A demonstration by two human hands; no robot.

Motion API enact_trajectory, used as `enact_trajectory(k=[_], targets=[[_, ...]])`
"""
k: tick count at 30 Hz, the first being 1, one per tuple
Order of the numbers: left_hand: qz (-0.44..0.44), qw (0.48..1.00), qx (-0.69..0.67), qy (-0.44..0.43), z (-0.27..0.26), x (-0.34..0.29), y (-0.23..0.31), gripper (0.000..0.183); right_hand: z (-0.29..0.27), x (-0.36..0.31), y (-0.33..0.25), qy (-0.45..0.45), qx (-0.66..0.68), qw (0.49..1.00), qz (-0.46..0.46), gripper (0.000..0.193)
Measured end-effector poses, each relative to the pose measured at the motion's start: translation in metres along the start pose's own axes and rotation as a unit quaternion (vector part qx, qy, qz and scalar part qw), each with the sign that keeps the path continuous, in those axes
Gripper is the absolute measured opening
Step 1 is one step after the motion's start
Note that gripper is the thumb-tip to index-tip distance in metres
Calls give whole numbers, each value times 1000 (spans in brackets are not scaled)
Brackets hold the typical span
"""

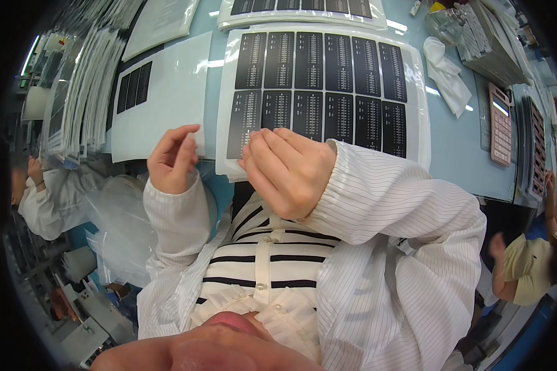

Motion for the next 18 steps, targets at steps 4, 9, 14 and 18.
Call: enact_trajectory(k=[4,9,14,18], targets=[[9,999,0,-38,16,3,7,20,3,-3,-3,-2,-16,1000,-1,15],[30,998,35,-45,18,5,14,21,9,-5,-4,-27,-22,999,0,15],[43,996,31,-72,27,4,13,20,11,-5,-3,-33,-23,999,12,15],[48,997,15,-67,28,2,13,20,11,-5,-3,-42,-24,999,15,15]])
Point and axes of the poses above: each hand's wrist, its own x-axis towards the middle knuckle, its own z-axis out of the palm, y = z × x, the point moved 10 cm from there along x, towards the middle knuckle, and after that the axes turned 11 degrees about z, right-handed, at the moved point
